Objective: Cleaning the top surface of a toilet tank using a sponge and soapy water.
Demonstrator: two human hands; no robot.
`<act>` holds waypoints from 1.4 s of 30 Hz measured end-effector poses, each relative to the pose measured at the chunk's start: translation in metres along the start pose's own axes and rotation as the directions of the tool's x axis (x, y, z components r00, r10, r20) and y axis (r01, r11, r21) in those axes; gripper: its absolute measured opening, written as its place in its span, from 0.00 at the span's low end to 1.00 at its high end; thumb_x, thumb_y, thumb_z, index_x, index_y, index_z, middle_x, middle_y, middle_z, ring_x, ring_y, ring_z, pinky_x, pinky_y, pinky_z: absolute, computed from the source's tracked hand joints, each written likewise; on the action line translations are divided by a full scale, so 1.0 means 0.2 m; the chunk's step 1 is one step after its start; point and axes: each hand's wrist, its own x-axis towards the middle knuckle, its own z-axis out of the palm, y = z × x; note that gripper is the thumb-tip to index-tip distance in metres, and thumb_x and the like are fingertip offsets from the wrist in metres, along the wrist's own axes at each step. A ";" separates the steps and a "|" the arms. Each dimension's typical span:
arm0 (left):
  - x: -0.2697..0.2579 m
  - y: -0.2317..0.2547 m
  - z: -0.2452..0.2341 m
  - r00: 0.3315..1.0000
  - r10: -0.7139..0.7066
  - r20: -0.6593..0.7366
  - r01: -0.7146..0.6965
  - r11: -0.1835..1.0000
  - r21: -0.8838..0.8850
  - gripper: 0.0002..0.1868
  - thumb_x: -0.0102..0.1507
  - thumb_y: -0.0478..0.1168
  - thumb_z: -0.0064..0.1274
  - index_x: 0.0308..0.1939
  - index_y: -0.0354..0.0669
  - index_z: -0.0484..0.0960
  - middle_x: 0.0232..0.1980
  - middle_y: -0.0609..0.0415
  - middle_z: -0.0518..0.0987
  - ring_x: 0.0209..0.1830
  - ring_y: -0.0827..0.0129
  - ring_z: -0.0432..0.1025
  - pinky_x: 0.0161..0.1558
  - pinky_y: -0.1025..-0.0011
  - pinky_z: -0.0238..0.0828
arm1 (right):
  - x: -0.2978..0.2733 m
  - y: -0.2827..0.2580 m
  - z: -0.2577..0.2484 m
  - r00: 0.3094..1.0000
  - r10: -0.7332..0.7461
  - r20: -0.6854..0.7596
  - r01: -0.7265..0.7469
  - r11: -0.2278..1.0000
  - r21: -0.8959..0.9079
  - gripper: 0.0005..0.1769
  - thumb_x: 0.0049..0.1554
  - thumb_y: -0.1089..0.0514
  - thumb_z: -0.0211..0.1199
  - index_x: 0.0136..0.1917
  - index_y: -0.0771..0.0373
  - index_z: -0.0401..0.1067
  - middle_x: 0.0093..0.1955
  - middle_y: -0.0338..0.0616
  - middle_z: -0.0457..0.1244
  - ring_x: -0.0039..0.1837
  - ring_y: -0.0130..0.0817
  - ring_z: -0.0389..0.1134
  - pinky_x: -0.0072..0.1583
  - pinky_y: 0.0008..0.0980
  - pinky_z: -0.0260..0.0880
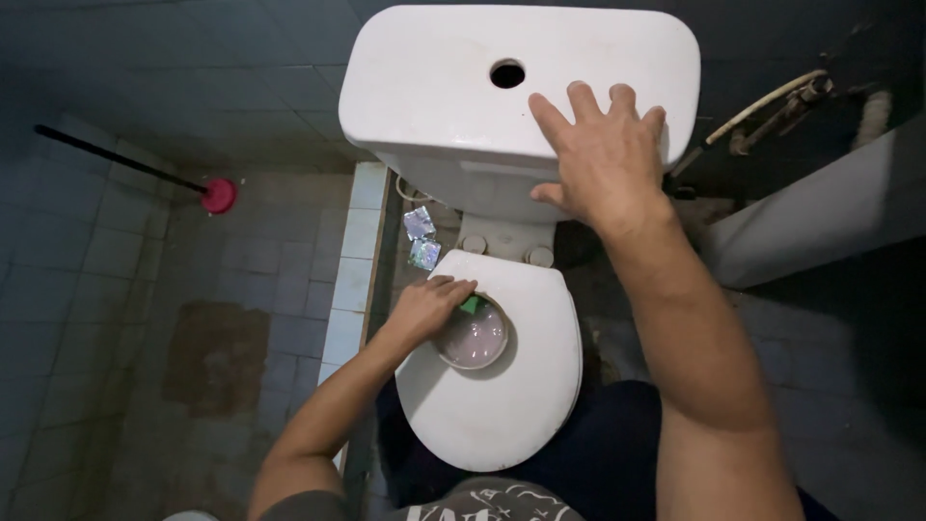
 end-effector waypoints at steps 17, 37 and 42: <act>-0.04 0.07 -0.14 0.945 -0.316 0.083 0.302 0.749 -0.589 0.16 0.58 0.31 0.58 0.50 0.41 0.77 0.48 0.43 0.80 0.49 0.50 0.77 0.52 0.59 0.73 | 0.01 -0.01 0.00 0.999 0.008 0.036 -0.007 0.999 -0.042 0.63 0.36 0.26 0.77 0.79 0.35 0.54 0.72 0.43 0.55 0.69 0.56 0.56 0.58 0.66 0.65; 0.61 -0.04 -1.08 0.652 -0.320 -0.688 -0.056 0.884 -0.464 0.10 0.69 0.35 0.60 0.51 0.41 0.74 0.38 0.50 0.83 0.36 0.69 0.82 0.32 0.69 0.81 | 0.18 -0.07 -0.06 0.991 0.019 0.135 -0.040 0.987 0.158 0.42 0.57 0.17 0.54 0.65 0.50 0.71 0.70 0.41 0.59 0.72 0.57 0.58 0.62 0.82 0.59; 0.93 -0.31 -1.05 0.714 -0.117 -0.690 0.286 0.949 0.134 0.12 0.65 0.34 0.61 0.50 0.51 0.80 0.44 0.52 0.85 0.49 0.53 0.76 0.49 0.57 0.73 | 0.20 -0.08 0.03 0.997 0.054 0.058 -0.063 0.986 0.155 0.34 0.61 0.28 0.50 0.71 0.47 0.66 0.71 0.42 0.57 0.70 0.57 0.56 0.58 0.82 0.58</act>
